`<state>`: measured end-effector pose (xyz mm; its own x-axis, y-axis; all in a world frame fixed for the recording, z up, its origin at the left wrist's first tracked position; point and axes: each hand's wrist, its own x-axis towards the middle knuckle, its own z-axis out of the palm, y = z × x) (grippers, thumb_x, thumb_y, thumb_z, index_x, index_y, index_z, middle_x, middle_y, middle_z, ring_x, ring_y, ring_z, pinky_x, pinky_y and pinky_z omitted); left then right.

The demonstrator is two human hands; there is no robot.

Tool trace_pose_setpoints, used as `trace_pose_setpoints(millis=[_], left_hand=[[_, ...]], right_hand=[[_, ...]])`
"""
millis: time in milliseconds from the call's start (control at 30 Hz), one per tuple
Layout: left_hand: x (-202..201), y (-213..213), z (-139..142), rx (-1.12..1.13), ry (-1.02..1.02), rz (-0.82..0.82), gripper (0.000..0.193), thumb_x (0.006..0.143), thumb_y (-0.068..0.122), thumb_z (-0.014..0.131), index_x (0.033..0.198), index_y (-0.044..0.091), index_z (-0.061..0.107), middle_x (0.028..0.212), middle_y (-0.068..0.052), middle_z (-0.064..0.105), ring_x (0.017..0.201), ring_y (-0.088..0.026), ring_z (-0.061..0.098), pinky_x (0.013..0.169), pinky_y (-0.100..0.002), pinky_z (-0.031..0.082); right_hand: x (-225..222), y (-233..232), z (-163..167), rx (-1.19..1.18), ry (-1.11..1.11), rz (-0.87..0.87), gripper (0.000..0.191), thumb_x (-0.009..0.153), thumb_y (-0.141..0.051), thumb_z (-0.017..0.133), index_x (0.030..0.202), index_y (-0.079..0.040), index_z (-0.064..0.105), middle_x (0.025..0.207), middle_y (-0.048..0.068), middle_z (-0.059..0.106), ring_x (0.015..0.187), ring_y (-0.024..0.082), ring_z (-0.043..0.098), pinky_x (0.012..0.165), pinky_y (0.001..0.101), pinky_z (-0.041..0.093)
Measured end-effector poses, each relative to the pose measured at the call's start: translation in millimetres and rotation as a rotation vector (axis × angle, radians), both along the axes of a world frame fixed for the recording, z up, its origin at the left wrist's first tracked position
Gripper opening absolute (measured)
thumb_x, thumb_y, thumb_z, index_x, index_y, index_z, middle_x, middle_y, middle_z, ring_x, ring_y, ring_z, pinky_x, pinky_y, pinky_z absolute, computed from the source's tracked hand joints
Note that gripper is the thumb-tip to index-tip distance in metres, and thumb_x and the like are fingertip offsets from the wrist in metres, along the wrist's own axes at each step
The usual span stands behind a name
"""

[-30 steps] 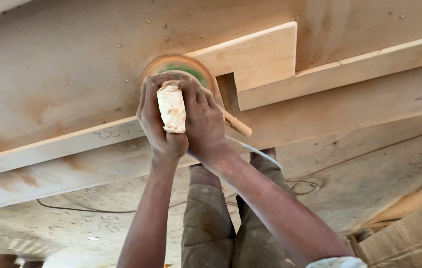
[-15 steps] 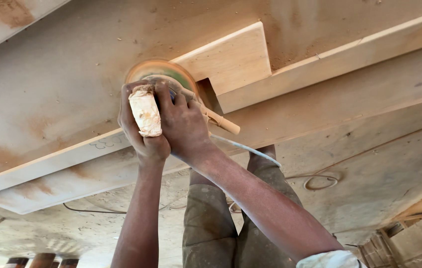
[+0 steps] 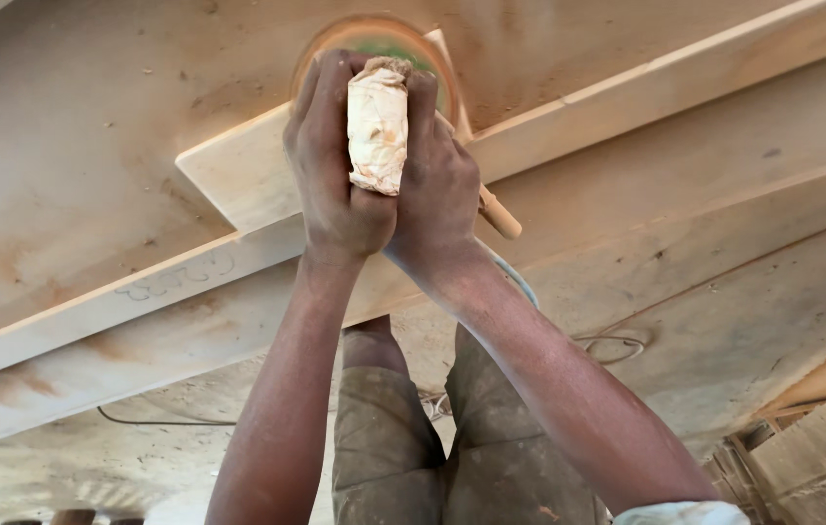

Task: The person sands a large wooden panel using a pneumatic orbital sander, moving the tool across the flat surface and edges while steadying the panel with the other hand. They occasionally reposition the panel and run a hand over the surface to feel the sanded areas, continuing to sand different sections.

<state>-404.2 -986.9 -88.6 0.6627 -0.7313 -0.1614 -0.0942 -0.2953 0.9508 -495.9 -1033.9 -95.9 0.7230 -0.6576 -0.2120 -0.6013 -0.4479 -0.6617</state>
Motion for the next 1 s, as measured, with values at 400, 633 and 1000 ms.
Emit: trace_pose_setpoints(millis=[400, 633, 1000], left_hand=[[-37, -6, -6, 0.011, 0.0, 0.022, 0.06, 0.105, 0.054, 0.05, 0.123, -0.004, 0.057, 0.11, -0.016, 0.062, 0.101, -0.026, 0.065, 0.088, -0.034, 0.052], [-95, 79, 3, 0.3, 0.307, 0.458, 0.06, 0.103, 0.047, 0.061, 0.119, -0.01, 0.049, 0.115, -0.015, 0.053, 0.112, -0.024, 0.054, 0.105, -0.04, 0.048], [-134, -45, -6, 0.071, 0.081, 0.074, 0.033, 0.099, 0.028, 0.063, 0.117, 0.001, 0.066, 0.116, -0.016, 0.069, 0.107, -0.026, 0.07, 0.094, -0.035, 0.056]], right_hand=[[-32, -4, -4, 0.105, 0.062, -0.092, 0.062, 0.1, -0.028, 0.072, 0.141, -0.002, 0.033, 0.115, 0.015, 0.06, 0.108, 0.034, 0.07, 0.084, 0.0447, 0.063], [-64, 45, 11, 0.064, 0.208, 0.463, 0.052, 0.089, -0.012, 0.068, 0.137, -0.001, 0.052, 0.138, 0.021, 0.051, 0.11, 0.039, 0.065, 0.079, 0.0496, 0.06], [-149, -50, -5, 0.225, 0.218, 0.052, 0.075, 0.073, -0.01, 0.077, 0.139, -0.004, 0.043, 0.128, 0.021, 0.056, 0.115, 0.042, 0.063, 0.095, 0.0495, 0.055]])
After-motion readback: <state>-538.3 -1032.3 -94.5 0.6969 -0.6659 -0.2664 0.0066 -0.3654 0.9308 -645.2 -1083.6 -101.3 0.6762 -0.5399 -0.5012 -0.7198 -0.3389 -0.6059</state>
